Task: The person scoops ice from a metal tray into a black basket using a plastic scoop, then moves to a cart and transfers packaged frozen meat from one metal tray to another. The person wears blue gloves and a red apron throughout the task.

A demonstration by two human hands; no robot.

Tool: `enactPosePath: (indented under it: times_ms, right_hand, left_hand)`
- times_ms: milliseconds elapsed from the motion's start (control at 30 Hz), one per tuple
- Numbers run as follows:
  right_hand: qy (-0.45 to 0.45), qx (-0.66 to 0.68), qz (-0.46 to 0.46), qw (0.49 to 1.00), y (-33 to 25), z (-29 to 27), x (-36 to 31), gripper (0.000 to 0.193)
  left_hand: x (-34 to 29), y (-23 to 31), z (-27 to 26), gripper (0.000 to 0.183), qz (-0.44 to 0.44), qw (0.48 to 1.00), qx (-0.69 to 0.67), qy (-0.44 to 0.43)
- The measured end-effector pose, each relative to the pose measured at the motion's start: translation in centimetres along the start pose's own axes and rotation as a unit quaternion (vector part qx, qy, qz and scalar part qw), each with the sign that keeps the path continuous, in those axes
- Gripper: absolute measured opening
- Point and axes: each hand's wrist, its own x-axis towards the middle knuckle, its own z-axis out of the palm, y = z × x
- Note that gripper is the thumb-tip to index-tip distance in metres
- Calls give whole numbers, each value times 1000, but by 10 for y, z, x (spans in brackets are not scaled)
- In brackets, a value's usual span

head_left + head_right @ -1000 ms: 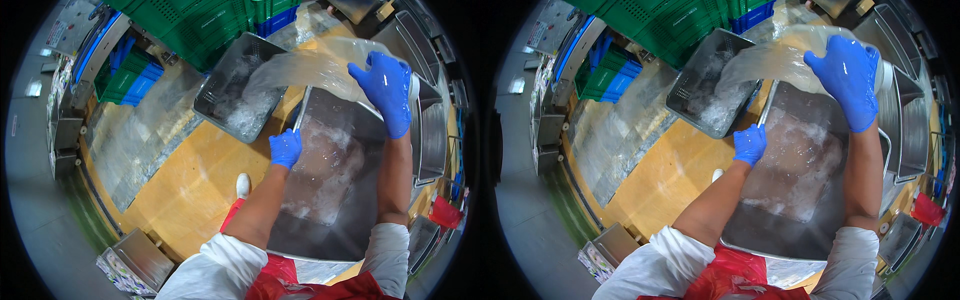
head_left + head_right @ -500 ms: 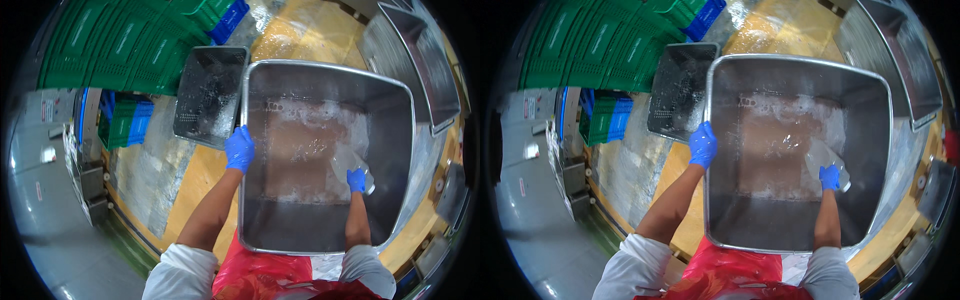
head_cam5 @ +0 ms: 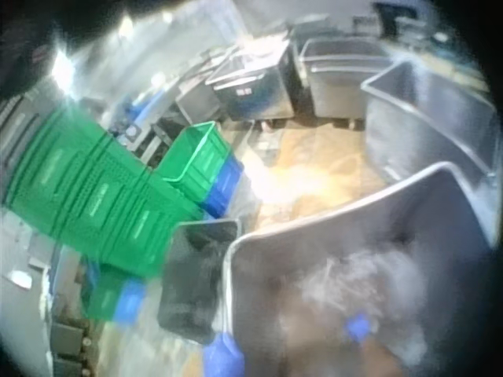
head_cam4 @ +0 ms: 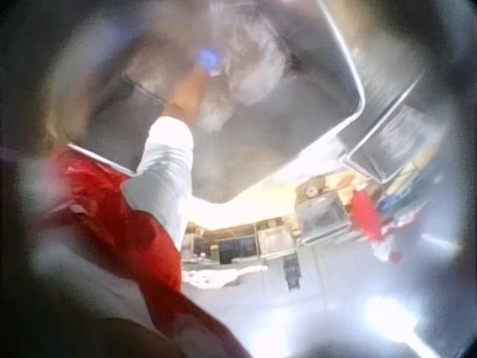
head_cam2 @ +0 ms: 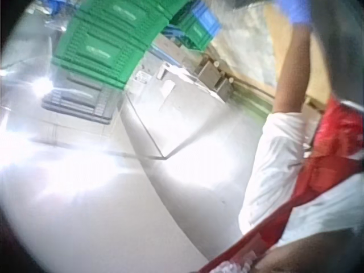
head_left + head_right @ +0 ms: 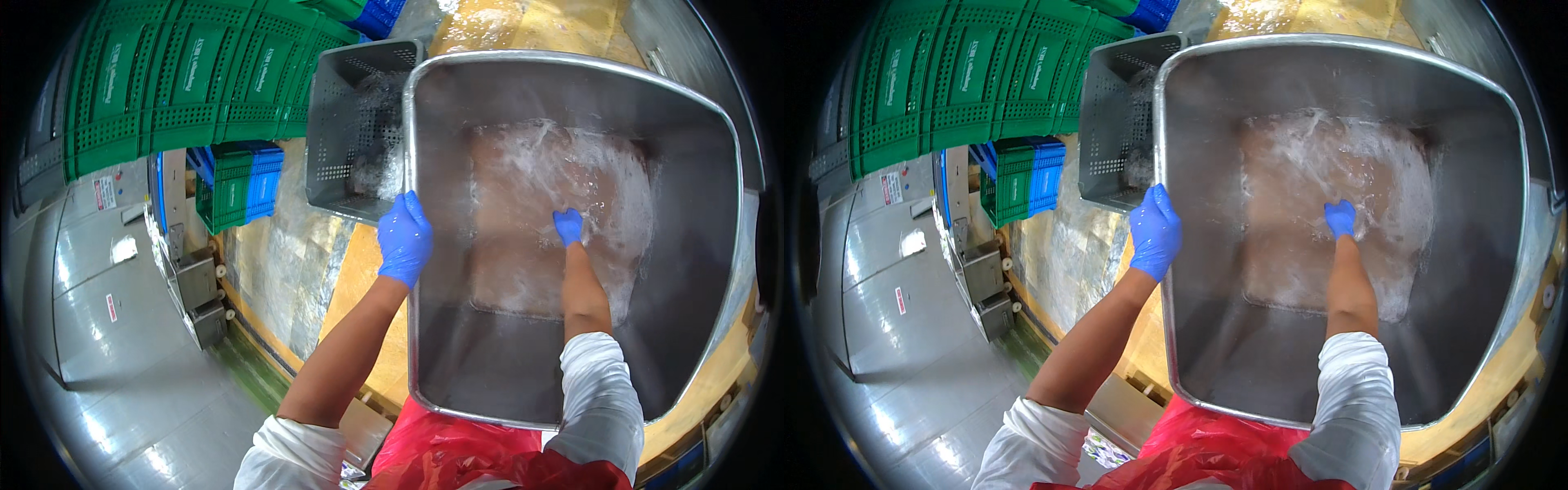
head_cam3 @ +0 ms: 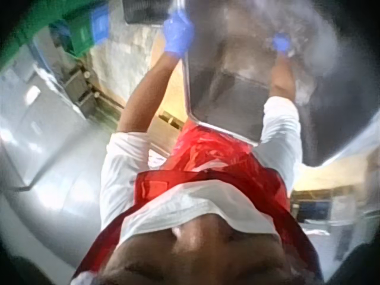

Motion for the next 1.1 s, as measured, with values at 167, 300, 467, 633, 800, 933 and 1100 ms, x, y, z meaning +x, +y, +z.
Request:
enactPosePath:
  times_ms: [167, 300, 467, 633, 800, 933, 1100]
  right_hand:
    - [-80, 332, -46, 939, 25, -41, -8, 21]
    - [-138, 373, -53, 916, -75, -138, -97, 19]
    - [-112, 391, -166, 898, -164, -249, -154, 27]
    - [-84, 231, -267, 932, -294, -330, -221, 22]
    - [134, -145, -380, 904, -387, -339, -233, 42]
    - [202, -222, -412, 861, -450, -335, -261, 42]
    - [310, -278, -505, 756, -487, -348, -276, 47]
  left_hand:
    - [13, 21, 1, 38, 17, 999, -7, -32]
    - [6, 3, -11, 36, 37, 999, 16, -27]
    - [12, -6, 8, 23, 120, 991, 53, 5]
    - [9, -12, 17, 18, 124, 991, 43, 26]
    - [9, 0, -1, 33, 44, 993, -105, 32]
    - [8, -4, -1, 35, 41, 994, -93, 28]
    - [7, 2, -2, 35, 45, 995, -79, 34]
